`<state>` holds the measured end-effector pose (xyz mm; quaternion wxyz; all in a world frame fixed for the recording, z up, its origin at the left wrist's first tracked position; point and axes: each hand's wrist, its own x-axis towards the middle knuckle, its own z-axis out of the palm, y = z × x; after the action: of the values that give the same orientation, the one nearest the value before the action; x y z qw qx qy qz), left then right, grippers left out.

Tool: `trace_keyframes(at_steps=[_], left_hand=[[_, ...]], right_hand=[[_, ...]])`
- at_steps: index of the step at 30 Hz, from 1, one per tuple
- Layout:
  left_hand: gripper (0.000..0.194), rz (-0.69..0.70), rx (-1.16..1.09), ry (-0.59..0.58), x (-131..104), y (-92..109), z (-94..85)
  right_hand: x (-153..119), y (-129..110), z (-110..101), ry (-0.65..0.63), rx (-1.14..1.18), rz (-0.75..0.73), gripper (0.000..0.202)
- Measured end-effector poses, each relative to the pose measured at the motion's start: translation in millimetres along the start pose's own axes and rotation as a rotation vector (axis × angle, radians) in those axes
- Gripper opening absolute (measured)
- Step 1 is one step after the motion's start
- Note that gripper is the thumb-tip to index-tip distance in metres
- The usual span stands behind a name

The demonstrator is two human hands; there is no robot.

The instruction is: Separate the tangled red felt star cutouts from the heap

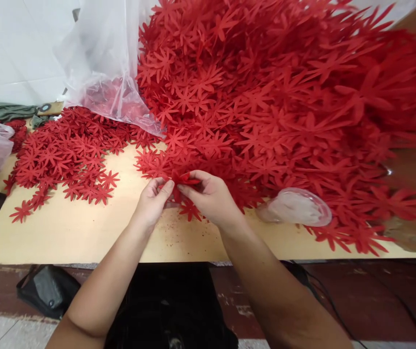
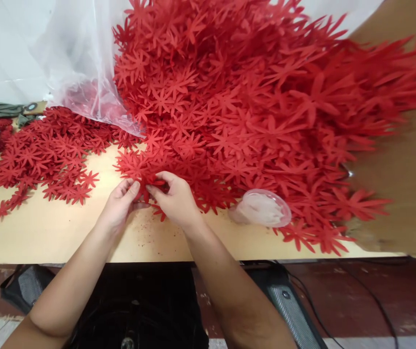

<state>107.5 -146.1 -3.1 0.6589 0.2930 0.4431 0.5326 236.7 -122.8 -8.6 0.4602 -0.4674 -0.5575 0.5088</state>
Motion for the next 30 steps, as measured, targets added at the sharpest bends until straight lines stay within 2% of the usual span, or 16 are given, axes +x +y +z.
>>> trace_keyframes(at_steps=[3, 6, 8, 11, 13, 15, 18, 21, 26, 30], left_hand=[[0.041, 0.005, 0.019, -0.064, 1.4, -3.8, -2.4], [0.03, 0.026, 0.074, -0.003, 5.8, -7.9, -5.8], [0.023, 0.058, 0.113, 0.057, 8.0, -8.6, -7.6], [0.019, 0.107, 0.135, 0.11, 8.1, -6.2, -9.4], [0.022, 0.103, 0.114, 0.115, 6.3, -3.6, -10.1], [0.025, 0.091, 0.098, 0.098, 4.3, -1.2, -10.4], [0.031, 0.087, 0.094, 0.071, 2.4, 1.7, -10.8], [0.037, 0.07, 0.062, 0.059, 2.6, 3.4, -11.4], [0.032, 0.077, 0.069, 0.075, 3.3, 3.3, -10.5], [0.029, 0.107, 0.129, 0.106, 3.7, 3.2, -8.8]], right_hand=[[-1.2, 5.6, 2.6, 0.044, -0.014, -0.04, 0.016], [-2.7, 6.8, 6.5, 0.056, -0.07, -0.053, 0.021], [-0.8, 6.9, 7.5, 0.113, -0.091, -0.082, 0.02], [6.6, 7.6, 4.6, 0.261, 0.018, -0.103, 0.013], [11.5, 8.3, 1.0, 0.323, 0.134, -0.077, 0.018], [13.7, 8.8, -1.7, 0.317, 0.173, -0.04, 0.022], [12.7, 9.3, -2.6, 0.263, 0.118, -0.01, 0.034], [14.3, 10.8, -2.3, 0.27, 0.082, 0.0, 0.043], [32.4, 11.2, -6.4, 0.289, -0.027, -0.124, 0.022], [43.5, 4.5, -10.3, 0.232, -0.155, -0.141, 0.018]])
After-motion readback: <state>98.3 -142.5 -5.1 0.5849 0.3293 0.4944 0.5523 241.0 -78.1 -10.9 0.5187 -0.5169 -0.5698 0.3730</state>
